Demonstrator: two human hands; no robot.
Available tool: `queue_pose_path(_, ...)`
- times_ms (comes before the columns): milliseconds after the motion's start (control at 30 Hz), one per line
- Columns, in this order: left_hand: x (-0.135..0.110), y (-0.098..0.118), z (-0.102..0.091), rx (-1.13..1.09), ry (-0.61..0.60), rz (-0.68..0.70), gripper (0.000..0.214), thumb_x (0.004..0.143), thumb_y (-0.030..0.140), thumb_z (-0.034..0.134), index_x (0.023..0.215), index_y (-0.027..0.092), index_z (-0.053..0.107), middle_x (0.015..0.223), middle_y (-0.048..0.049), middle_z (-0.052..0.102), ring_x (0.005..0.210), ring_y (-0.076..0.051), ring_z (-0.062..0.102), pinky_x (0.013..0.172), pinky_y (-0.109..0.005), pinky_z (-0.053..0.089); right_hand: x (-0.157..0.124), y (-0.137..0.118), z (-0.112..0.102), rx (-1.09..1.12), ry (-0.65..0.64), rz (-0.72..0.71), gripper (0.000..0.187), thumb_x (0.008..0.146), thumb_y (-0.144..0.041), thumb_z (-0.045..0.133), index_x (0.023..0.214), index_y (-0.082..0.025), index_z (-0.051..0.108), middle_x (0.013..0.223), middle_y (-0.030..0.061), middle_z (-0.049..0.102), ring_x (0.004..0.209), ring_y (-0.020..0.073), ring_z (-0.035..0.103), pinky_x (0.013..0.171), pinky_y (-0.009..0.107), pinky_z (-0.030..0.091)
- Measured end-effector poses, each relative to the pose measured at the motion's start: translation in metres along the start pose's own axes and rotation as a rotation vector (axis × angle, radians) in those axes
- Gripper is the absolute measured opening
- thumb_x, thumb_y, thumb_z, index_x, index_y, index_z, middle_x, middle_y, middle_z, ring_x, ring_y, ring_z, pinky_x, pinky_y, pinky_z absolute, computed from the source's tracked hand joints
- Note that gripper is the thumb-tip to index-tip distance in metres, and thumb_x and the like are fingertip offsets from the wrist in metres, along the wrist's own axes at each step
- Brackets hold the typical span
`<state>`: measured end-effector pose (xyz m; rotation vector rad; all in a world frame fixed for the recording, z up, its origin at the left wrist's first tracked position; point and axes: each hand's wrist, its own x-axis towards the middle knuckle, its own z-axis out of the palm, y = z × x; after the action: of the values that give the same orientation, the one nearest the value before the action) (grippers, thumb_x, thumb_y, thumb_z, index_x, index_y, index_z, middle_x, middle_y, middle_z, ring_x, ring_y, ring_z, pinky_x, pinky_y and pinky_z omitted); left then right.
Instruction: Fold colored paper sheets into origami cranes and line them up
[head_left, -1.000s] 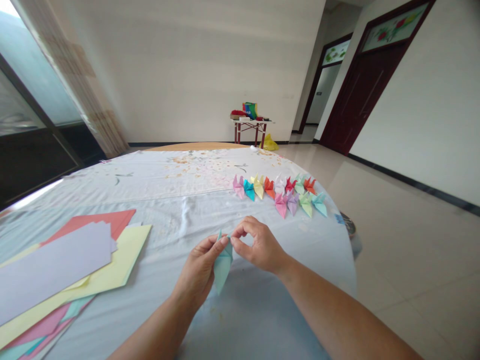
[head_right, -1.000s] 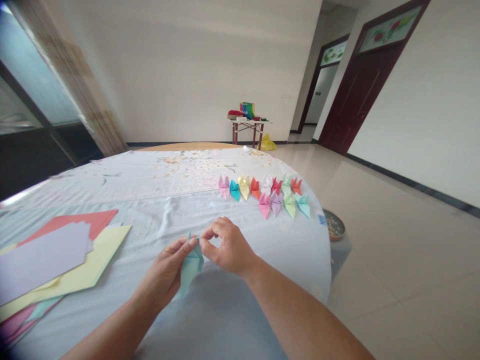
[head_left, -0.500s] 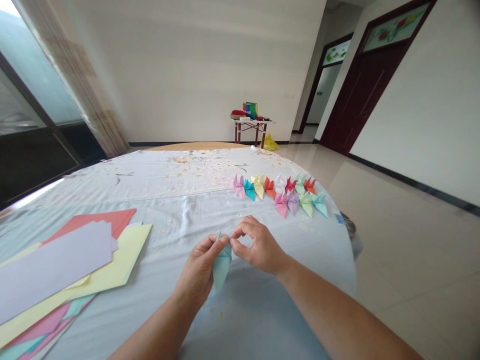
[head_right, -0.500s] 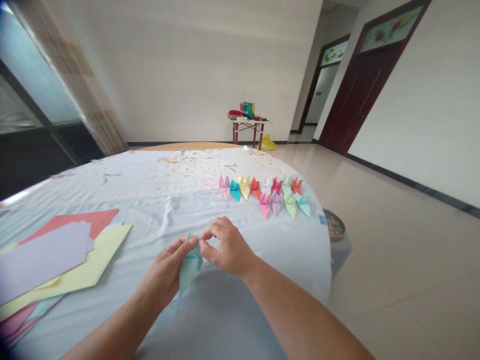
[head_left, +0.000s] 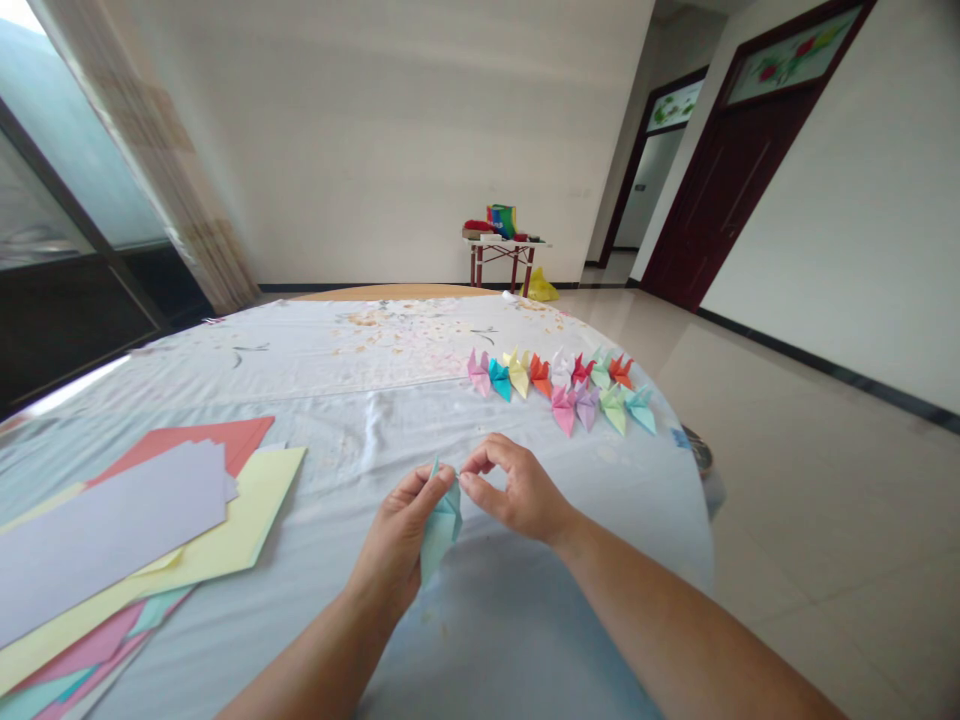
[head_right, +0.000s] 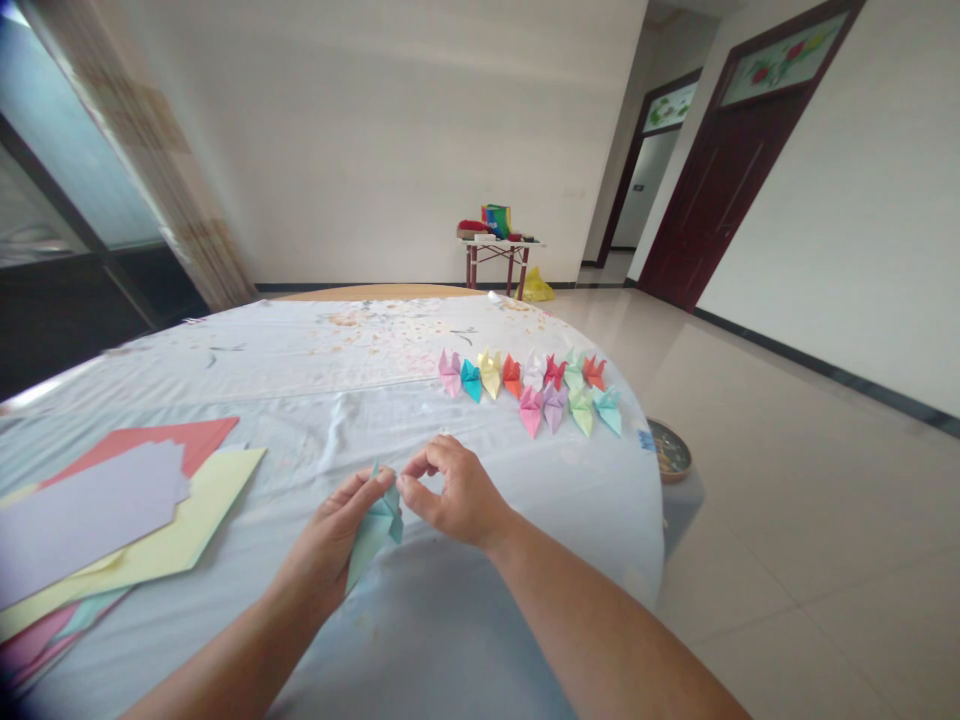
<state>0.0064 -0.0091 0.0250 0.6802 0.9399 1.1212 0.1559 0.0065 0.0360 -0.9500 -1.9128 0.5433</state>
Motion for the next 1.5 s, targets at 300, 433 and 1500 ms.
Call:
queue_pose_path(300,0.0,0.0,0.001,-0.001,-0.016,-0.006,0.022,0.068,0.034,0.068,0.075,0.017,0.055,0.052,0.0071,0.049,0.042,-0.003,0.042,0.039,-0.014,0.033,0.0,0.003,0.002,0.025,-0.038,0.005,0.004,0.074,-0.014,0.053,0.072,-0.017,0.054,0.072,-0.0002,0.053,0.072,0.0115,0.05,0.068,0.023,0.041)
queue_pose_path(433,0.002,0.0,0.001,-0.04,0.016,-0.014,0.023,0.067,0.035,0.068,0.076,0.02,0.053,0.05,0.0089,0.046,0.039,-0.004,0.042,0.037,-0.015,0.035,0.001,0.004,-0.003,0.024,-0.028,0.04,0.006,0.078,-0.017,0.051,0.074,-0.017,0.056,0.072,0.0003,0.054,0.071,0.0114,0.05,0.068,0.024,0.041)
queue_pose_path(1500,0.003,-0.006,-0.001,0.061,-0.078,0.006,0.024,0.065,0.03,0.07,0.081,0.015,0.061,0.067,0.0017,0.062,0.057,-0.008,0.052,0.055,-0.019,0.038,0.005,0.03,0.005,0.469,0.075,0.437,0.045,0.082,-0.053,0.042,0.077,-0.014,0.063,0.072,0.0031,0.061,0.069,0.0123,0.053,0.069,0.026,0.042)
